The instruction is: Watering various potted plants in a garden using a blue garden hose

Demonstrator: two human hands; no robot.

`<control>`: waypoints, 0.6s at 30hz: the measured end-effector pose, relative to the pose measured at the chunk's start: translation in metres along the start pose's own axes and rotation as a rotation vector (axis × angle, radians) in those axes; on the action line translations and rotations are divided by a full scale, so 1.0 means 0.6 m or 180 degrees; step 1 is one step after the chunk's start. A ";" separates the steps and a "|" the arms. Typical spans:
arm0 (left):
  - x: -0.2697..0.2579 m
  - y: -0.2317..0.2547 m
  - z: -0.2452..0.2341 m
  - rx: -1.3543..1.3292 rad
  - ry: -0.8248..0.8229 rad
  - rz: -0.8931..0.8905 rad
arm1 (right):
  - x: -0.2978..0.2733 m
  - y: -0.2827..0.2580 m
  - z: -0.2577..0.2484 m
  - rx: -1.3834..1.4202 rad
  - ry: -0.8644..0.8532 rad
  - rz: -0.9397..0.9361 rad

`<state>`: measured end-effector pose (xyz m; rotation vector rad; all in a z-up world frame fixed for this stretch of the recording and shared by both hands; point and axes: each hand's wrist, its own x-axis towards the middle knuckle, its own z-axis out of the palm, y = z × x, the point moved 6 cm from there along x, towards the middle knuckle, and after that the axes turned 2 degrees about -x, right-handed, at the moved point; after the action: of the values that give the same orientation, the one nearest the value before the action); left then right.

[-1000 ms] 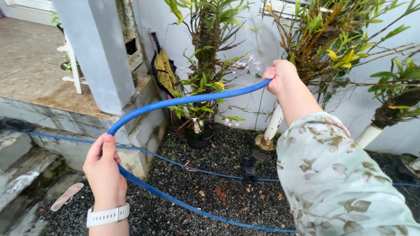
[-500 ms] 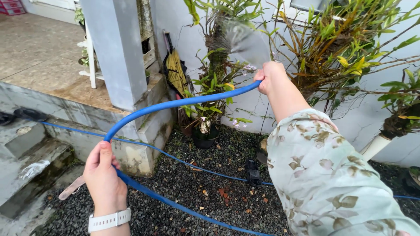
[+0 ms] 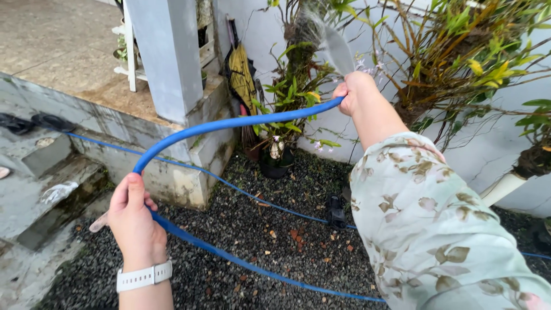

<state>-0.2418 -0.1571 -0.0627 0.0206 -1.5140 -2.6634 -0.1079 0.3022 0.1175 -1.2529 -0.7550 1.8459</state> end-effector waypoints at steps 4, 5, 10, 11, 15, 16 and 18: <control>0.001 0.005 -0.006 0.0019 0.0023 0.0099 | 0.060 0.002 -0.002 -0.0165 -0.0392 -0.0303; 0.006 0.002 -0.006 -0.0047 0.0018 0.0233 | 0.087 -0.006 0.006 -0.0300 -0.0778 -0.0618; 0.006 0.000 -0.006 0.0023 0.0006 0.0258 | 0.090 -0.002 -0.009 -0.0209 -0.0767 -0.0554; 0.007 -0.003 -0.006 0.0048 -0.0011 0.0242 | 0.096 -0.003 -0.015 -0.0186 -0.0744 -0.0526; 0.003 0.003 0.010 0.0102 -0.0081 0.0253 | 0.085 -0.028 -0.033 -0.0073 -0.0686 -0.0601; -0.008 0.015 0.026 0.0249 -0.0291 0.0346 | 0.082 -0.043 -0.038 -0.0015 -0.0717 -0.0684; -0.017 0.035 0.049 0.0387 -0.0502 0.0450 | 0.075 -0.069 -0.046 0.0048 -0.0758 -0.0775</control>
<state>-0.2316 -0.1415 -0.0300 -0.2849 -1.6533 -2.5115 -0.0811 0.3637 0.1198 -0.8958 -0.9746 1.8120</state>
